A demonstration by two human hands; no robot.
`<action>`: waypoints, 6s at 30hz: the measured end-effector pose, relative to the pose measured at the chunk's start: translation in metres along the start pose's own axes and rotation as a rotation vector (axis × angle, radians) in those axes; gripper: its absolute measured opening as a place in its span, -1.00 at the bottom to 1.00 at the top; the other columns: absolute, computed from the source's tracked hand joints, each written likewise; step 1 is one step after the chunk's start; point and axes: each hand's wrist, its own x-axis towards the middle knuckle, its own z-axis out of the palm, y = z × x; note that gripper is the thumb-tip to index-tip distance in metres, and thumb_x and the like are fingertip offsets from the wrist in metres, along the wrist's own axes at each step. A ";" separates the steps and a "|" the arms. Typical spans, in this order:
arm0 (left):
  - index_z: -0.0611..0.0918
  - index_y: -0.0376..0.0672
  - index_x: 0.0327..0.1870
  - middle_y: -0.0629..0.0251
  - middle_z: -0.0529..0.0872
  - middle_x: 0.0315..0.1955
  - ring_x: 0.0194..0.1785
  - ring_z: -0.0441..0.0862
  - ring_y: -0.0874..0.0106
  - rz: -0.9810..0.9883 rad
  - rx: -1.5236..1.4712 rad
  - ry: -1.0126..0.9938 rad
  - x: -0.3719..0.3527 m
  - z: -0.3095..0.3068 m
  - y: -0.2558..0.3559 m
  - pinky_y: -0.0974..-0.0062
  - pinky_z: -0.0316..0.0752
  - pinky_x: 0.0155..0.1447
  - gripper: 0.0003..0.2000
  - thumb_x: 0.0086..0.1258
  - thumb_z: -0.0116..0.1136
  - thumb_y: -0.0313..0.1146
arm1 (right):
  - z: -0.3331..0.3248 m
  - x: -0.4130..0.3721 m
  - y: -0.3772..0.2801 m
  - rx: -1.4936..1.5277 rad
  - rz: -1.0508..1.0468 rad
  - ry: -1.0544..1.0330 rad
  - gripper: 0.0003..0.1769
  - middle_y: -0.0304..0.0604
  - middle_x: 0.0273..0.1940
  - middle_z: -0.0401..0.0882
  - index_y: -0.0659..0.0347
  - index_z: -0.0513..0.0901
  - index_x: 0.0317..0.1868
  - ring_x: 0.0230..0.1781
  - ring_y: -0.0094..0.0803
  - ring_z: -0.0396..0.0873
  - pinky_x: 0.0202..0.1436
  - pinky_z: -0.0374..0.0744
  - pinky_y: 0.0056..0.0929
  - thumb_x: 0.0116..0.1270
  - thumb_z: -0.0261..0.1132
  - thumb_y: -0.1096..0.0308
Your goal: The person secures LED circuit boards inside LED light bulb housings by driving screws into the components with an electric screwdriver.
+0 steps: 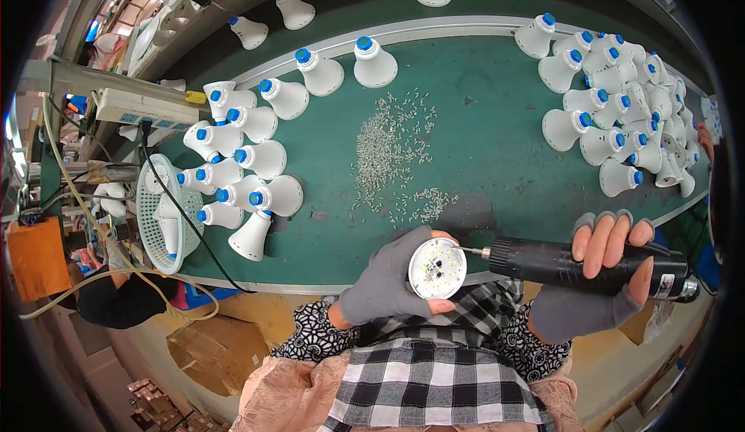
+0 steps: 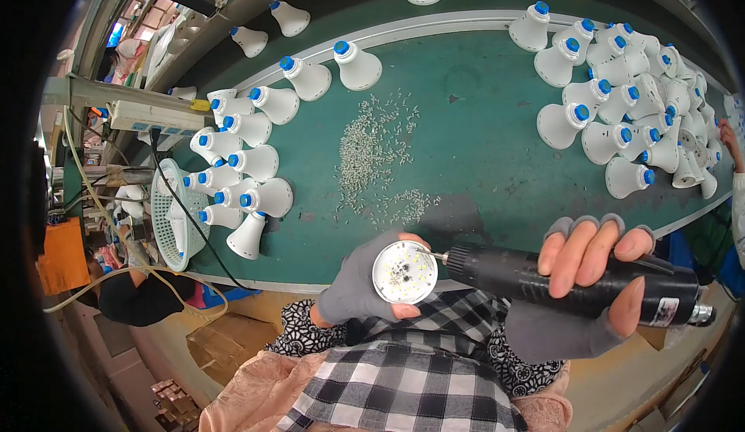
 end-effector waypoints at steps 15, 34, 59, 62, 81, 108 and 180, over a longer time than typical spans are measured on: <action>0.56 -0.14 0.08 0.29 0.61 -0.12 -0.02 0.62 0.35 0.096 0.279 0.051 0.002 0.006 0.008 0.43 0.49 0.08 -0.32 -0.09 0.58 -0.07 | 0.008 -0.011 -0.003 -0.126 0.088 -0.068 -0.58 -0.24 -0.45 0.40 0.09 0.34 -0.11 -0.56 -0.42 0.46 -0.37 0.49 -0.40 0.26 0.39 0.12; 0.52 -0.15 0.08 0.24 0.59 -0.13 -0.03 0.60 0.21 0.066 0.250 -0.007 0.001 0.008 0.007 0.31 0.48 0.06 -0.30 -0.07 0.50 0.05 | 0.014 -0.011 -0.001 -0.076 0.112 -0.282 -0.70 -0.20 -0.47 0.36 0.16 0.26 -0.20 -0.56 -0.42 0.45 -0.31 0.49 -0.38 0.33 0.25 0.28; 0.44 -0.14 0.19 0.30 0.54 0.10 0.18 0.48 0.47 0.105 -0.020 0.147 -0.006 -0.005 0.023 0.48 0.37 0.28 -0.22 -0.13 0.62 -0.31 | -0.027 0.044 -0.033 0.176 0.127 0.041 -0.76 -0.33 -0.45 0.25 0.20 0.39 -0.13 -0.51 -0.55 0.24 -0.32 0.34 -0.52 0.48 0.11 0.19; 0.44 -0.15 0.19 0.29 0.53 0.10 0.19 0.47 0.47 0.172 -0.048 0.154 -0.001 -0.007 0.033 0.48 0.36 0.29 -0.25 -0.11 0.60 -0.35 | -0.058 0.027 -0.026 0.208 0.260 0.111 -0.77 -0.32 -0.45 0.27 0.19 0.42 -0.16 -0.51 -0.55 0.26 -0.33 0.35 -0.52 0.48 0.11 0.18; 0.36 -0.17 0.25 -0.08 0.61 0.02 0.02 0.64 0.12 0.514 0.798 -0.145 0.342 0.137 0.200 0.26 0.50 0.10 -0.23 0.10 0.35 0.11 | -0.144 -0.013 0.008 0.450 0.633 0.142 -0.80 -0.25 -0.46 0.30 0.16 0.48 -0.21 -0.49 -0.43 0.29 -0.30 0.35 -0.40 0.25 0.24 0.27; 0.47 -0.08 0.23 0.16 0.75 -0.17 -0.15 0.72 0.15 -0.157 1.920 -0.064 0.338 -0.123 0.138 0.19 0.51 -0.20 -0.47 0.20 0.24 -0.23 | -0.151 -0.005 0.010 0.328 0.584 0.010 -0.75 -0.24 -0.49 0.34 0.17 0.42 -0.16 -0.57 -0.44 0.37 -0.40 0.44 -0.37 0.29 0.26 0.25; 0.47 -0.16 0.17 0.24 0.48 0.17 0.22 0.48 0.37 0.078 0.120 0.377 -0.014 -0.019 0.018 0.42 0.42 0.25 -0.33 -0.02 0.51 -0.29 | 0.008 0.049 0.084 -0.302 0.058 0.207 -0.81 -0.23 -0.45 0.38 0.19 0.42 -0.25 -0.41 -0.40 0.41 -0.18 0.44 -0.34 0.35 0.17 0.25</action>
